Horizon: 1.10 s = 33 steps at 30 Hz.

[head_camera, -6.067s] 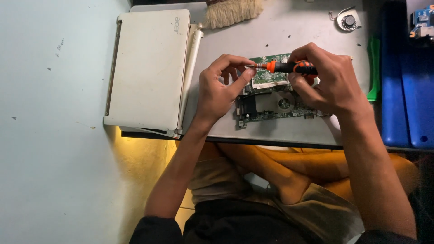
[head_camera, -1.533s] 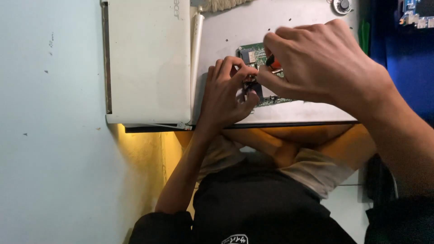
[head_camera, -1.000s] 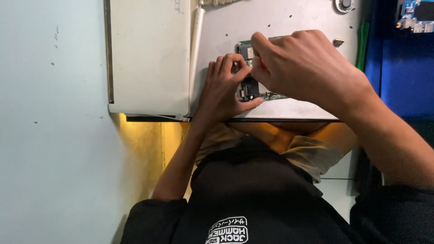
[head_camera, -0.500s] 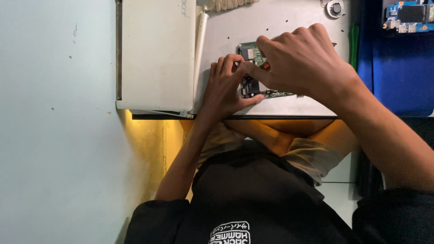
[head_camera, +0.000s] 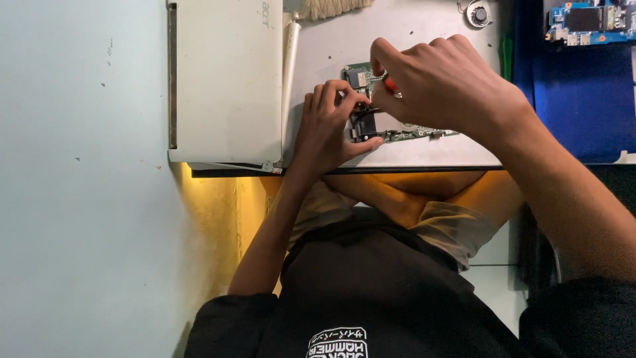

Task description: Reassembling a laptop motherboard by installing a cooling fan with a screwdriver and cleaning the board with a brush.

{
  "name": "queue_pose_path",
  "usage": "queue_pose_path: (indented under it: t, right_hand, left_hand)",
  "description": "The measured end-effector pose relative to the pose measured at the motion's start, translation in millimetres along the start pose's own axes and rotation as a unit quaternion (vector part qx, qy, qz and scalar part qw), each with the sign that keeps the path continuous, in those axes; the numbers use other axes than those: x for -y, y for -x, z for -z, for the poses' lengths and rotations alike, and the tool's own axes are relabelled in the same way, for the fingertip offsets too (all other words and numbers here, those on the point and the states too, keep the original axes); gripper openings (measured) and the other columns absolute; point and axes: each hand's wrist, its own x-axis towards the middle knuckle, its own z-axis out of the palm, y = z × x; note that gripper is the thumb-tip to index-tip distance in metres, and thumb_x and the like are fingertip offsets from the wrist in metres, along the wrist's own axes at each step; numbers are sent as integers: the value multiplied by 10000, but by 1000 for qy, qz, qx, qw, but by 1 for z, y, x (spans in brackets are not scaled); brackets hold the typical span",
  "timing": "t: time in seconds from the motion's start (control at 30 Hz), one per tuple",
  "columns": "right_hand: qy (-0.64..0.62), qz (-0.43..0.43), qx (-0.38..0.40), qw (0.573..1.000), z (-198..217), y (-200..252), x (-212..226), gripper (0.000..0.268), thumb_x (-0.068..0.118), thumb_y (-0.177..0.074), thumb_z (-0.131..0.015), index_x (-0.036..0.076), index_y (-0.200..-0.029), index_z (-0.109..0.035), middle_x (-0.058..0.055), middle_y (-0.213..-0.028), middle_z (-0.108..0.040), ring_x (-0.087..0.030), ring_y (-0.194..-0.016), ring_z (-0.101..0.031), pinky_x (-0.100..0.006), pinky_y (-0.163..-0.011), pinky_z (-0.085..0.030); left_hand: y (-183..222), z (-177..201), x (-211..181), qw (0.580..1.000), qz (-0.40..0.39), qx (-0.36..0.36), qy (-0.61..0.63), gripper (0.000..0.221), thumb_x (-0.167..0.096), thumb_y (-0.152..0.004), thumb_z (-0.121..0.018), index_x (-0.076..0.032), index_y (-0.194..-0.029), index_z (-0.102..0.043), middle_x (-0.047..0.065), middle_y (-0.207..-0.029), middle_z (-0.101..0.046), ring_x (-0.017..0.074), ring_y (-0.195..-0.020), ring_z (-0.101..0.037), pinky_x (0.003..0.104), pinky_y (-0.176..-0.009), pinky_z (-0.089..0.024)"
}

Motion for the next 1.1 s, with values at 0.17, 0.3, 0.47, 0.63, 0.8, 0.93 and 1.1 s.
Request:
queue_pose_path:
  t: [0.17,0.3,0.47,0.63,0.8,0.93,1.1]
  right_hand:
    - [74,-27,-21,997,-10,-1,4,780,736,-1406,-435,122,-1049,-757,-126,-686,-776,-430,-660,-800,-506,-710,-521]
    - [-1,16,-17,1000,5,-6,3,577,651,-1216,-594,96,-1254,-751,-100,-1077,-876,-447,-728,-830,-535,-586,-533]
    - [23,-46,58,997,3,-4,13,766,691,-1336,-477,102,-918,-730,-111,-647,-733,-428,-623,-743,-498,-689,-494]
    - [-43,-14,63,997,5,0,13,539,515,-1118,-609,89,-1439,-685,-105,-1262,-871,-445,-808,-857,-548,-562,-543]
    - [10,-26,61,998,-6,-3,2,347,499,-1298,-522,191,-1273,-679,-53,-738,-820,-356,-578,-776,-473,-574,-497]
    - [-62,18,74,995,-2,-1,1,520,574,-1112,-629,150,-1405,-694,-52,-1257,-851,-402,-737,-831,-544,-566,-567]
    - [77,15,-30,996,-29,4,-1,391,446,-1370,-576,199,-1078,-660,105,-515,-472,-116,-404,-447,-344,-513,-403]
  left_hand:
    - [1,1,0,1000,-3,7,2,737,-544,-842,-1087,-159,-1345,-712,130,-1401,-584,362,-1272,-585,512,-1082,-525]
    - [0,0,1,1000,15,4,26,730,-499,-796,-1113,-217,-1316,-684,86,-1382,-594,338,-1258,-603,508,-1082,-518]
    - [4,-1,4,1000,-5,-4,17,736,-531,-847,-1089,-123,-1320,-701,124,-1403,-580,360,-1257,-575,507,-1083,-513]
    - [1,0,3,999,16,-7,30,690,-510,-801,-1097,-209,-1300,-726,96,-1379,-587,347,-1249,-592,504,-1090,-514]
    - [3,-2,5,999,21,-7,42,729,-492,-812,-1118,-221,-1346,-701,97,-1419,-587,366,-1289,-586,533,-1103,-515]
    - [-2,5,1,999,24,-8,31,665,-514,-796,-1091,-183,-1261,-748,99,-1368,-597,368,-1258,-601,515,-1077,-510]
    - [-3,4,2,999,22,8,29,656,-528,-833,-1076,-188,-1285,-743,97,-1377,-592,363,-1273,-591,522,-1092,-507]
